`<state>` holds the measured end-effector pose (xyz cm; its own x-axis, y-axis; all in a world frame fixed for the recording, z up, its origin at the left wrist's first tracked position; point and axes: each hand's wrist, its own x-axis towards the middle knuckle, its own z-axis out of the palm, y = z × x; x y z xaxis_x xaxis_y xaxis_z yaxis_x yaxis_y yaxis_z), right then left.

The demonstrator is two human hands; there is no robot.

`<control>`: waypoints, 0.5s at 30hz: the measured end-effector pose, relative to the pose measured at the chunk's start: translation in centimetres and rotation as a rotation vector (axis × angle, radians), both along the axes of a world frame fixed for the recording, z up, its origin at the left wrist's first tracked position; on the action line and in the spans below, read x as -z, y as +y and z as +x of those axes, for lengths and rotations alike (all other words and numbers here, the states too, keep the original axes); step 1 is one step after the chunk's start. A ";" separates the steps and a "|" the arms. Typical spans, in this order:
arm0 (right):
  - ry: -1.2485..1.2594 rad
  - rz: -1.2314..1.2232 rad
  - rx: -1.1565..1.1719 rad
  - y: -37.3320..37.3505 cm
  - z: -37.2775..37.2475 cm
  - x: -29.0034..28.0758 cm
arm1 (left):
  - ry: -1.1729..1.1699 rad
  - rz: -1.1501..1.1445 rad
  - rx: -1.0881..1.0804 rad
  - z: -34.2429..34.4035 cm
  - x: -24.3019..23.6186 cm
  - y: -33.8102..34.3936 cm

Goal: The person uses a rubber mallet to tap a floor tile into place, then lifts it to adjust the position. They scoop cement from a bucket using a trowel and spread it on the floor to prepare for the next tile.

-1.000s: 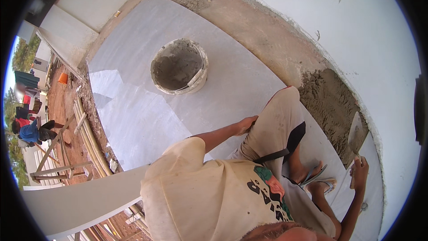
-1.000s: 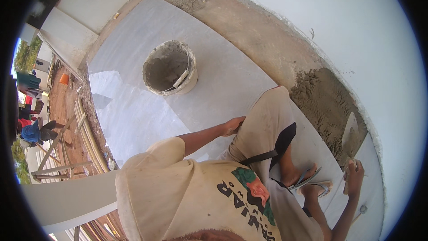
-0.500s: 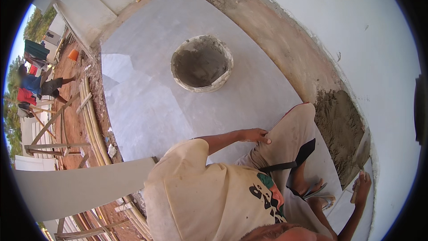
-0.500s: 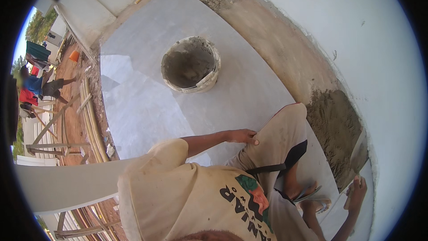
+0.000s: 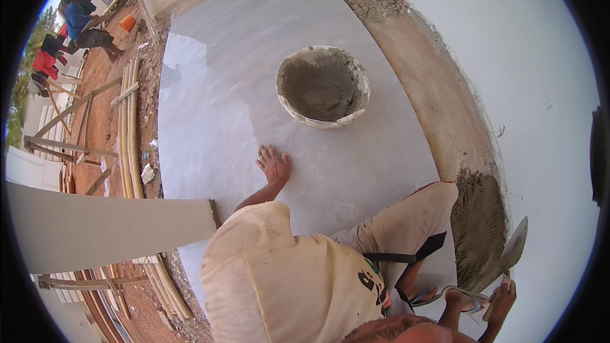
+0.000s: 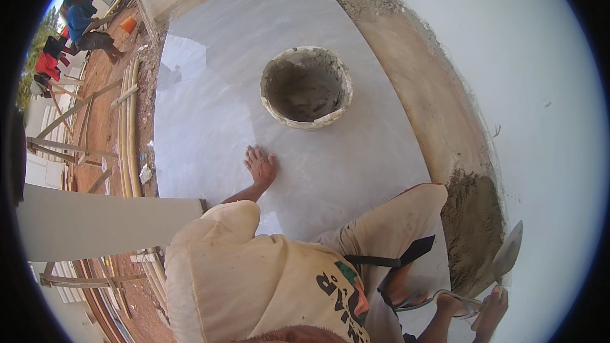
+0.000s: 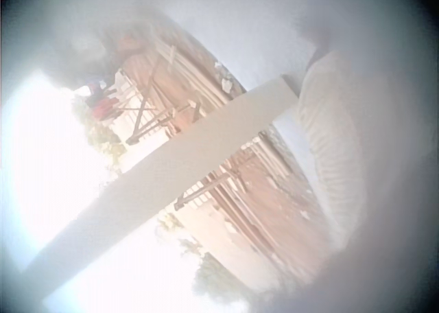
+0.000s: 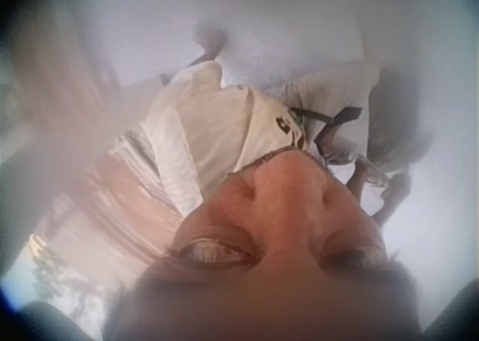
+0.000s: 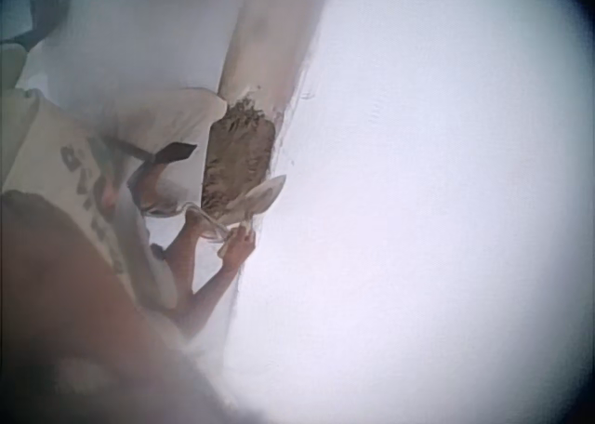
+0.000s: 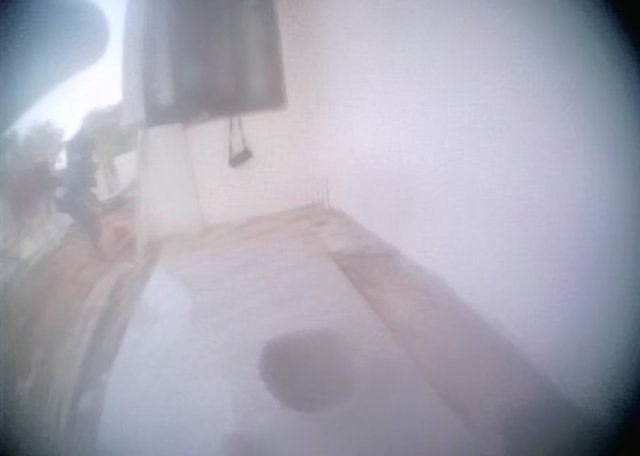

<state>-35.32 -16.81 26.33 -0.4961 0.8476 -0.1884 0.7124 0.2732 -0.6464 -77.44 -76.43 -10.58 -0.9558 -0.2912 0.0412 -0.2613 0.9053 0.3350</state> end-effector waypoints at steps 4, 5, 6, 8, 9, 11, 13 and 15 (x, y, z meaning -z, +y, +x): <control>-0.022 -0.027 -0.006 -2.3 -4.3 -1.0 | -0.085 -0.015 -0.240 1.8 -0.2 -2.6; -0.025 -0.008 -0.028 -2.8 -5.5 -1.1 | -0.088 -0.018 -0.246 2.3 -0.4 -3.0; -0.028 0.012 -0.049 -3.3 -6.9 -1.2 | -0.089 -0.022 -0.246 2.2 -0.3 -2.9; -0.034 0.016 -0.136 -4.5 -10.0 -1.3 | -0.092 -0.041 -0.253 1.8 -0.9 -2.7; -0.032 0.009 -0.190 -5.2 -11.4 -1.5 | -0.125 -0.014 -0.255 1.8 -1.4 -2.5; -0.004 -0.019 -0.286 -4.9 -13.7 -1.0 | -0.115 0.001 -0.264 1.9 -1.5 -2.8; 0.044 -0.069 -0.356 -3.4 -16.0 1.2 | -0.114 0.005 -0.270 2.0 -1.5 -2.9; 0.024 -0.113 -0.374 -3.3 -18.1 2.6 | -0.121 -0.004 -0.280 1.9 -1.5 -2.8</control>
